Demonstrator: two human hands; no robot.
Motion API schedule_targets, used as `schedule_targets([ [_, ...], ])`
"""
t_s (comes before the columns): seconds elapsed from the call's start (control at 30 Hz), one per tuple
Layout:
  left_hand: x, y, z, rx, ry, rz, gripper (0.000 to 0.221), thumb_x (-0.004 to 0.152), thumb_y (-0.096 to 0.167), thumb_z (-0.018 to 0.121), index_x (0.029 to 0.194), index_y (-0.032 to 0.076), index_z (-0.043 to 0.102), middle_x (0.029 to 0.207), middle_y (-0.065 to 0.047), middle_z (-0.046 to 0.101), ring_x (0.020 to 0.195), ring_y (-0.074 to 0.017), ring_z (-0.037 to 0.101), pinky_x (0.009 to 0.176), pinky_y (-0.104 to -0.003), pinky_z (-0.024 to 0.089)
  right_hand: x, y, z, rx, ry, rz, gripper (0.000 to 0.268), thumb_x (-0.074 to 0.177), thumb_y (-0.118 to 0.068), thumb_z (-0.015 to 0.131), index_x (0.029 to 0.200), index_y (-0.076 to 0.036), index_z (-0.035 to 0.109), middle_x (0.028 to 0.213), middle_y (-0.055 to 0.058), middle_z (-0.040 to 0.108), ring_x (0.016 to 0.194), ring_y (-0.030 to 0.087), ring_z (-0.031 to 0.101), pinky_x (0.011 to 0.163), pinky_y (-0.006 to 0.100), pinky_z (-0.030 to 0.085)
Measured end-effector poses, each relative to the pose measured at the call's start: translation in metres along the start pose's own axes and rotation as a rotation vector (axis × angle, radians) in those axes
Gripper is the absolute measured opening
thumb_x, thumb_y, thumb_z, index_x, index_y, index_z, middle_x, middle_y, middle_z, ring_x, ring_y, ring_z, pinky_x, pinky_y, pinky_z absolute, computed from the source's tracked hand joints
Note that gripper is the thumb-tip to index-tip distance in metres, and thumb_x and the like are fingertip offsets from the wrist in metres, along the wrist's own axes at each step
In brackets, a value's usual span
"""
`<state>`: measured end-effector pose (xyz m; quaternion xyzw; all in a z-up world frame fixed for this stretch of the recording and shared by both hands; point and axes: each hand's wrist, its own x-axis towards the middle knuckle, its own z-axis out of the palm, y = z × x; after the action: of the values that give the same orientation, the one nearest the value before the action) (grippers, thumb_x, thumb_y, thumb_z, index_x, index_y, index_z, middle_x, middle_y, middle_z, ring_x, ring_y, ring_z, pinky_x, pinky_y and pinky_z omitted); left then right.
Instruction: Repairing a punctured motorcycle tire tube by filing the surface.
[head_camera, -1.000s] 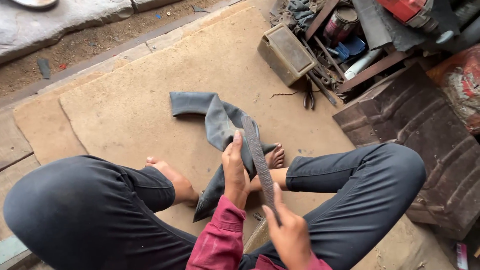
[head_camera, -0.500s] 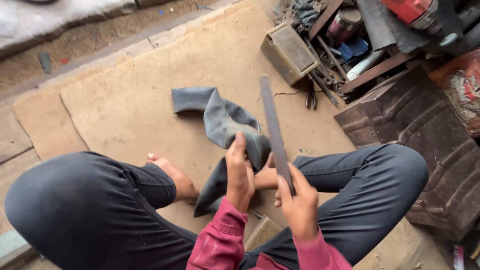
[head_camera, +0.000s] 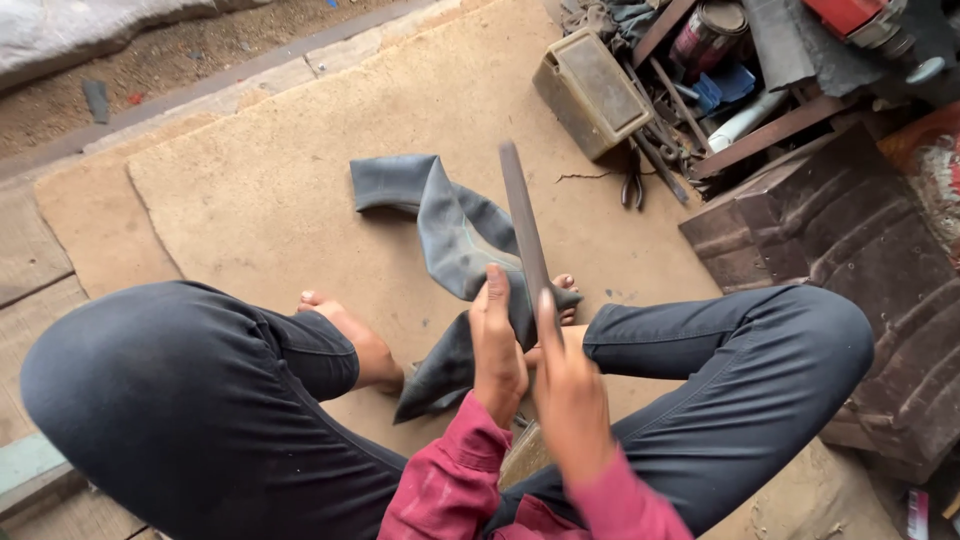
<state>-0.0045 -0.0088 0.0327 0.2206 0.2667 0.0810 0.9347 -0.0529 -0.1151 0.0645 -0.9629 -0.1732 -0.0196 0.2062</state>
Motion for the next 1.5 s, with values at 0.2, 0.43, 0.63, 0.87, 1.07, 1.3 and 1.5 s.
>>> schedule_targets([
  [0.2,0.032,-0.024,-0.028,-0.071,-0.032,0.107,0.032,0.110,0.032,0.060,0.107,0.000,0.062,0.099,-0.004,0.063,0.089,-0.0106,0.059,0.081,-0.027,0.049,0.023,0.008,-0.009,-0.044,-0.110,-0.032,0.073,0.088,-0.002,0.063,0.156,-0.015,0.040,0.091,0.024,0.062,0.077,0.043,0.065,0.066,0.050,0.052],
  [0.43,0.037,0.002,-0.025,-0.058,-0.069,0.169,0.019,0.103,0.017,0.059,0.104,0.000,0.066,0.097,-0.002,0.069,0.088,-0.0066,0.060,0.082,-0.022,0.048,-0.092,0.036,-0.004,0.097,-0.055,0.082,0.070,0.084,-0.002,0.065,0.150,-0.016,0.048,0.083,0.019,0.061,0.072,0.038,0.067,0.064,0.046,0.054],
  [0.63,0.028,-0.019,-0.026,0.107,-0.103,0.241,0.012,0.104,0.009,0.059,0.100,-0.001,0.065,0.092,0.000,0.065,0.082,-0.0036,0.055,0.074,-0.022,0.047,-0.053,0.025,0.005,0.010,-0.068,0.083,0.077,0.080,0.002,0.064,0.154,-0.014,0.046,0.083,0.019,0.062,0.068,0.040,0.066,0.062,0.049,0.052],
  [0.87,0.030,-0.021,-0.030,0.173,-0.167,0.157,0.012,0.105,0.007,0.062,0.096,-0.001,0.062,0.087,0.002,0.062,0.077,-0.0035,0.053,0.066,-0.022,0.042,0.038,0.040,-0.019,0.879,-0.163,0.310,0.046,0.107,-0.012,0.049,0.152,-0.005,0.054,0.066,0.006,0.051,0.052,0.010,0.041,0.047,0.026,0.034],
  [1.07,0.040,-0.023,-0.031,0.032,-0.083,0.159,0.011,0.102,0.008,0.061,0.100,-0.001,0.066,0.087,0.003,0.062,0.079,-0.0022,0.052,0.071,-0.019,0.043,-0.062,0.060,-0.017,1.020,-0.217,0.609,0.034,0.100,-0.026,0.044,0.118,-0.004,0.063,0.059,0.004,0.061,0.039,0.007,0.047,0.037,0.023,0.036],
  [1.3,0.026,-0.033,-0.031,0.113,-0.081,0.242,0.017,0.109,0.011,0.061,0.098,-0.002,0.063,0.084,0.002,0.057,0.074,-0.0030,0.046,0.062,-0.022,0.038,-0.045,0.049,0.022,0.556,-0.079,0.471,0.030,0.105,-0.028,0.052,0.091,-0.003,0.061,0.055,0.002,0.049,0.047,0.007,0.046,0.045,0.027,0.039],
  [1.5,0.021,-0.021,-0.014,0.131,-0.167,0.130,0.010,0.103,0.009,0.059,0.097,0.000,0.061,0.085,0.001,0.062,0.076,-0.0052,0.054,0.067,-0.023,0.045,0.045,0.033,-0.003,0.970,-0.095,0.631,0.029,0.104,-0.027,0.050,0.090,-0.005,0.060,0.054,-0.002,0.043,0.042,0.008,0.033,0.039,0.029,0.026],
])
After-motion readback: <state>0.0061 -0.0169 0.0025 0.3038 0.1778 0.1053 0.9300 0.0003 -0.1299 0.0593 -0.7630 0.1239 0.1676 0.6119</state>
